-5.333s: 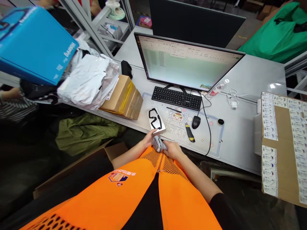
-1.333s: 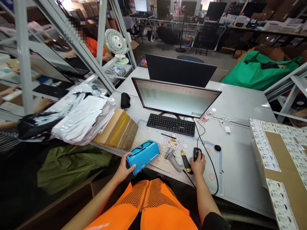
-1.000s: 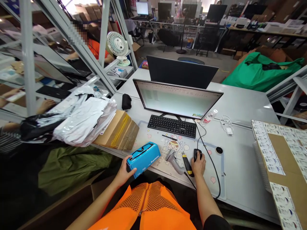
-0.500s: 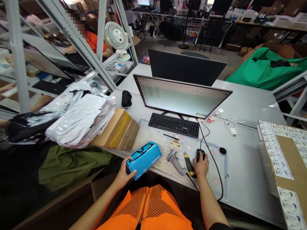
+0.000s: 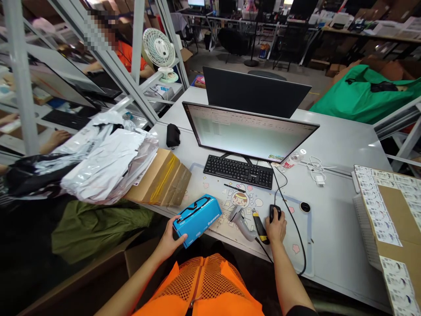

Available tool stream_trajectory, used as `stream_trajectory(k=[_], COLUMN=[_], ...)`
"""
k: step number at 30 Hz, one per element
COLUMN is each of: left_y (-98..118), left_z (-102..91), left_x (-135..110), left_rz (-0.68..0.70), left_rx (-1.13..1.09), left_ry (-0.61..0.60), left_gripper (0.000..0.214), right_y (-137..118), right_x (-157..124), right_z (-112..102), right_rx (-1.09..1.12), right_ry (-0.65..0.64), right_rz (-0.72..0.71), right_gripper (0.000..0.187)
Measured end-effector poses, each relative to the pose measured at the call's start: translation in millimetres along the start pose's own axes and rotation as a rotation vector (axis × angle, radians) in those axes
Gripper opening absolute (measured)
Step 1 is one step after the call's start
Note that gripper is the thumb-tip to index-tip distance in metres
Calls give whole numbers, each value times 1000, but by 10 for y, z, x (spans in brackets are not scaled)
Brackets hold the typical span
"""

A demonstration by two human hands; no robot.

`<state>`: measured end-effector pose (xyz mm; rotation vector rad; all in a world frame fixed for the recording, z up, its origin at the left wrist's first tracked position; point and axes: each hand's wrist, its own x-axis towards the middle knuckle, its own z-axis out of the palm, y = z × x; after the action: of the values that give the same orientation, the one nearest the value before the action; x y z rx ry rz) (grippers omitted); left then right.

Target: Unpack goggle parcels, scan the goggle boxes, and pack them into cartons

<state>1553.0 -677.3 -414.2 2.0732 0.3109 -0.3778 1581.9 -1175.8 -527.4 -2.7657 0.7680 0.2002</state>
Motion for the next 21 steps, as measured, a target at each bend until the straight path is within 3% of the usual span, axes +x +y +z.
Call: stream_trajectory(k=[21], left_y=[-1], left_z=[23], left_x=[-3], left_rz=[11], left_rx=[18], left_ry=[16], left_gripper=[78], right_y=[-9], right_x=[11], right_z=[-20], right_rx=[-8], right_ry=[-31], right_rz=[25], right_gripper=[63])
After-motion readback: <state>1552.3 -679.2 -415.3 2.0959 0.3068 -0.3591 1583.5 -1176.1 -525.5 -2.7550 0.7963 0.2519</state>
